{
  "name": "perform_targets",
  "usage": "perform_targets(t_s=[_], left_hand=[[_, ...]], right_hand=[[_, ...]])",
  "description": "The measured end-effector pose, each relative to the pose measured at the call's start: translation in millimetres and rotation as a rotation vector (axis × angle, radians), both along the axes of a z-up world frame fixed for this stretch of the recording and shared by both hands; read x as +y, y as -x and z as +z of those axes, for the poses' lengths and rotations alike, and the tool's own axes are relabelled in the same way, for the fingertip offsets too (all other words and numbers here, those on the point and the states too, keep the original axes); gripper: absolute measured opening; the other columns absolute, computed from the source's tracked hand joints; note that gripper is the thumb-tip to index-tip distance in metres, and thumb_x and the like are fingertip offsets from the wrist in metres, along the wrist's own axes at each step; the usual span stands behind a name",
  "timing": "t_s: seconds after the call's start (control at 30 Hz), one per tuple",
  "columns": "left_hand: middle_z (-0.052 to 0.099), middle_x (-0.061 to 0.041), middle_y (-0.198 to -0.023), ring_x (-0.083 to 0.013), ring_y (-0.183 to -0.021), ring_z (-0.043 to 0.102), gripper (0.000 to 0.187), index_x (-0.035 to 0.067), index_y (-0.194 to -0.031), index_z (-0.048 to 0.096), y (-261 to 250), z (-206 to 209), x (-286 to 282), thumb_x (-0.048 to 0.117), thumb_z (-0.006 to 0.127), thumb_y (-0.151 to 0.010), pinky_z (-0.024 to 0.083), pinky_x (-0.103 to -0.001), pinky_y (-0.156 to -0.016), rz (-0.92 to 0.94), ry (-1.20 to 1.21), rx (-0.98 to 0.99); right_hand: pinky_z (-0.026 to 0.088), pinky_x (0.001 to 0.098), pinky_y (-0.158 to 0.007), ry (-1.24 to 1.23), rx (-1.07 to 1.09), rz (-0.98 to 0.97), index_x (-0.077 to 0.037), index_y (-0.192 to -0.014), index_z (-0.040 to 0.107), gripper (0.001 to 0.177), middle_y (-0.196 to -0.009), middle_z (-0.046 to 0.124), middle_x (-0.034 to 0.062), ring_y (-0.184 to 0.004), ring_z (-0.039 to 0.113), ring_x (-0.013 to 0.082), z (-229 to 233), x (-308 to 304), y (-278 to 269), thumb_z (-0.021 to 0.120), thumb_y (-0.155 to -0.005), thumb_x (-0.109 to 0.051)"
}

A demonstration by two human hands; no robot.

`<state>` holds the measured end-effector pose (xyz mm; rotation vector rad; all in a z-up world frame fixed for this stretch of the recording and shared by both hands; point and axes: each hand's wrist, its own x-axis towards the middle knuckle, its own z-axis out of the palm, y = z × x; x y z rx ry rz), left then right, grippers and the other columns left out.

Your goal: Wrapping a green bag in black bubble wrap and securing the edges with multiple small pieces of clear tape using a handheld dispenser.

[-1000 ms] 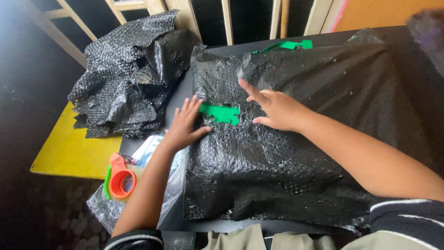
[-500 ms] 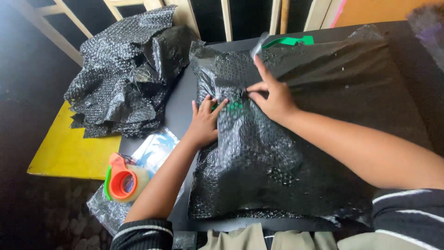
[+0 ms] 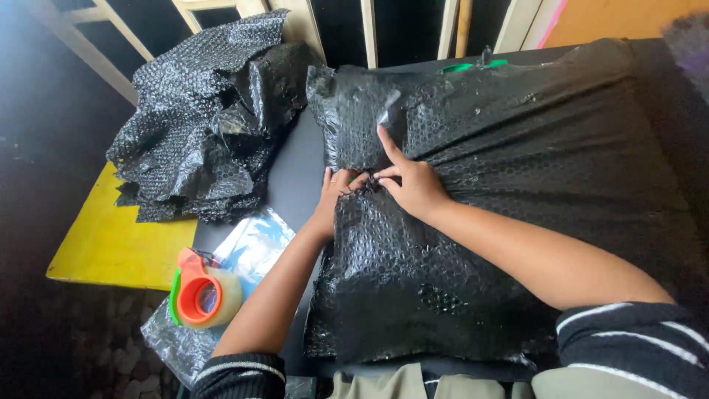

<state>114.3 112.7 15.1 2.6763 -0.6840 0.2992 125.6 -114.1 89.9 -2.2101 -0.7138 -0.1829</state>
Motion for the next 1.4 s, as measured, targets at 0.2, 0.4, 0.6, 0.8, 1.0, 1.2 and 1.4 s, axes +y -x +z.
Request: perform_targets(t_s=[0.2,0.4,0.6,0.8,1.0,1.2,1.4], left_hand=[[0.046,-0.016,-0.153,-0.0303,-0.153,0.032,0.07,0.02,-0.16,0.037,4.7,36.6,9.3,0.062,0.035,-0.105,-0.011,-0.053,-0.124,-0.066,0.51,0.368],[0.025,-0.046,-0.158,-0.0673,-0.14,0.029,0.109,0.018,-0.159,-0.027,29.2,95.3,2.1,0.042,0.062,-0.1,0.021,-0.072,-0.118,-0.089,0.69,0.372],[0.014,-0.027,-0.163,-0.0566,-0.145,0.032,0.108,0.02,-0.158,0.043,37.1,93.7,16.4,0.047,0.095,-0.068,0.036,-0.062,-0.118,-0.115,0.229,0.015],[0.036,-0.025,-0.159,-0.0518,-0.14,0.044,0.132,0.017,-0.158,0.043,38.7,99.5,26.4,0.072,0.091,-0.047,0.044,-0.061,-0.111,-0.024,-0.107,-0.171],[0.042,-0.025,-0.158,-0.0491,-0.145,0.038,0.063,0.008,-0.157,0.042,47.5,64.3,20.1,0.04,0.056,-0.104,0.039,-0.069,-0.108,0.078,-0.194,0.016],[0.022,-0.015,-0.171,-0.053,-0.153,0.007,0.064,0.013,-0.165,0.026,43.3,32.7,12.8,0.024,0.046,-0.105,0.023,-0.075,-0.112,-0.023,0.033,0.105],[0.029,-0.015,-0.169,-0.0494,-0.155,0.001,0.063,0.009,-0.16,0.039,34.8,10.8,-1.3,0.028,0.05,-0.1,0.002,-0.07,-0.119,-0.079,0.091,0.15]], right_hand=[[0.052,0.0437,-0.104,0.096,0.039,0.05,-0.031,-0.168,0.005,0.105,-0.112,0.079,0.0034,-0.117,0.07,0.026,4.0,-0.2,4.0,0.073,-0.09,-0.016],[0.047,0.0481,-0.108,0.061,0.057,0.115,-0.022,-0.168,-0.006,0.126,-0.12,0.077,0.0122,-0.125,0.064,0.0366,3.7,-0.6,4.2,0.085,-0.08,-0.018],[0.046,0.0485,-0.109,0.105,0.036,0.115,-0.02,-0.168,-0.004,0.125,-0.122,0.076,0.0134,-0.126,0.064,0.0366,7.7,-1.4,7.1,0.085,-0.081,-0.018],[0.046,0.048,-0.109,0.109,0.006,0.129,-0.02,-0.168,-0.003,0.124,-0.12,0.077,0.0142,-0.124,0.065,0.0367,2.4,-1.2,3.0,0.086,-0.082,-0.02],[0.049,0.0435,-0.107,0.023,-0.038,0.07,-0.023,-0.169,0.01,0.1,-0.106,0.08,0.0078,-0.116,0.07,0.0306,-8.2,0.4,-1.3,0.072,-0.091,-0.01],[0.057,0.0424,-0.095,-0.284,-0.079,-0.052,-0.026,-0.168,0.019,0.093,-0.098,0.08,0.0168,-0.104,0.075,0.0328,31.1,6.6,10.4,0.072,-0.095,-0.005],[0.061,0.0376,-0.09,-0.396,-0.142,-0.013,-0.021,-0.167,0.018,0.094,-0.093,0.081,0.0151,-0.099,0.078,0.0281,50.7,39.0,24.7,0.073,-0.094,-0.003]])
